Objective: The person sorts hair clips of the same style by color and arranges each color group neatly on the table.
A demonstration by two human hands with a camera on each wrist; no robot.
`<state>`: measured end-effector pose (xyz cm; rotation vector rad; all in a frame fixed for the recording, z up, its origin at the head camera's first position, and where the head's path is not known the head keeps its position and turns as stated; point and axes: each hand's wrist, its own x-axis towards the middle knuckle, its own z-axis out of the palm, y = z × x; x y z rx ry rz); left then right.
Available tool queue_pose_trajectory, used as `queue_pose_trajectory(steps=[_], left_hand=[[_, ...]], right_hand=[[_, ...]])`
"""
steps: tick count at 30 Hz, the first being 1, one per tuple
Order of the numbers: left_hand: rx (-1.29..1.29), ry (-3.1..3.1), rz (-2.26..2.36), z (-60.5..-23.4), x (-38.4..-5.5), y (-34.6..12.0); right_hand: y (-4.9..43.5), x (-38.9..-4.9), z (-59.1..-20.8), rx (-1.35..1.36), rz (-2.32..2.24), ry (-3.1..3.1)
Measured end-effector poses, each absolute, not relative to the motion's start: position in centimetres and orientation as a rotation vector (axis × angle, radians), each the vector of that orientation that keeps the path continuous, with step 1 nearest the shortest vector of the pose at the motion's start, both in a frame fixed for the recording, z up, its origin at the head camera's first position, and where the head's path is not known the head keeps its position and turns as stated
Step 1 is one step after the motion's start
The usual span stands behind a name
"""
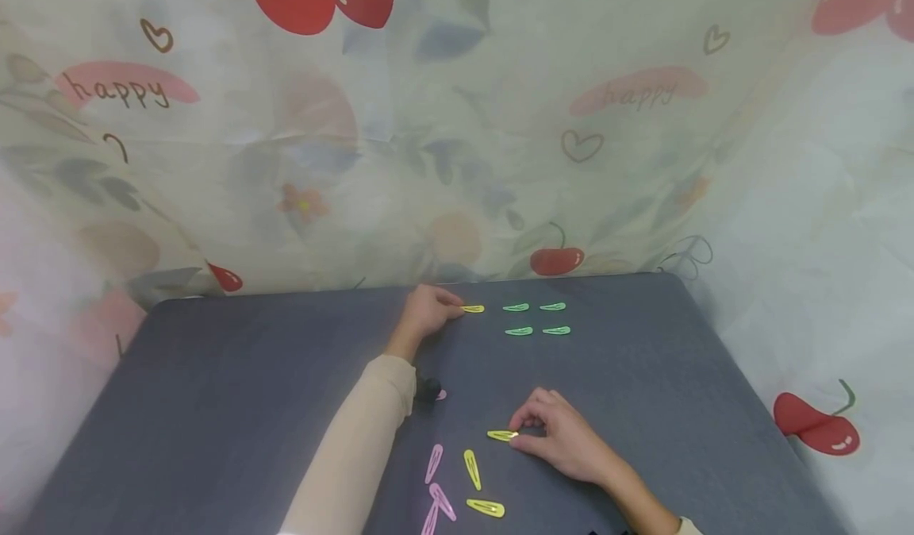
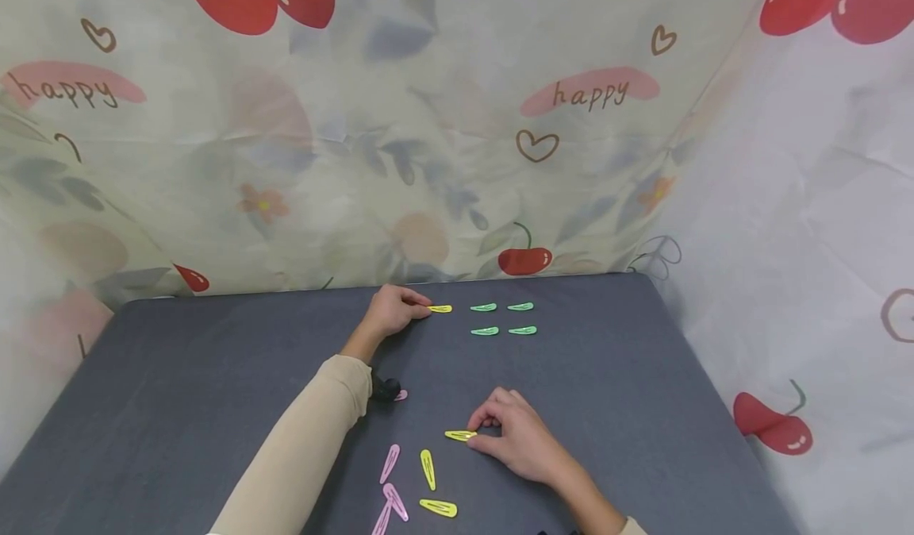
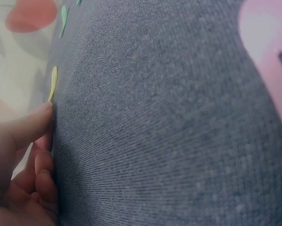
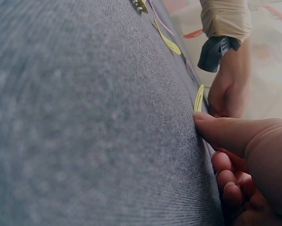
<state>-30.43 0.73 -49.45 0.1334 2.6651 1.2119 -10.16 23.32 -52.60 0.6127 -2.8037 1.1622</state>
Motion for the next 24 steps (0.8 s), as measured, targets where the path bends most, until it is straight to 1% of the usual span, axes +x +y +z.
queue_pose_trajectory(steps=[14,20,24], left_hand=[[0.134,2.686,1.216,-49.7,-30.3,0.8],[0.131,2.678,1.222,-49.5,-30.2,0.8],[0.141,2.678,1.22,-49.6,-30.3,0.7]], right_hand=[[23.3,-10.2,-51.6,0.521,1.192,-2.951],[23.5,-11.5,-50.1,0.468,1.322,-3.016],[23.4,-12.8,-49.5,0.43,1.284,-3.012]])
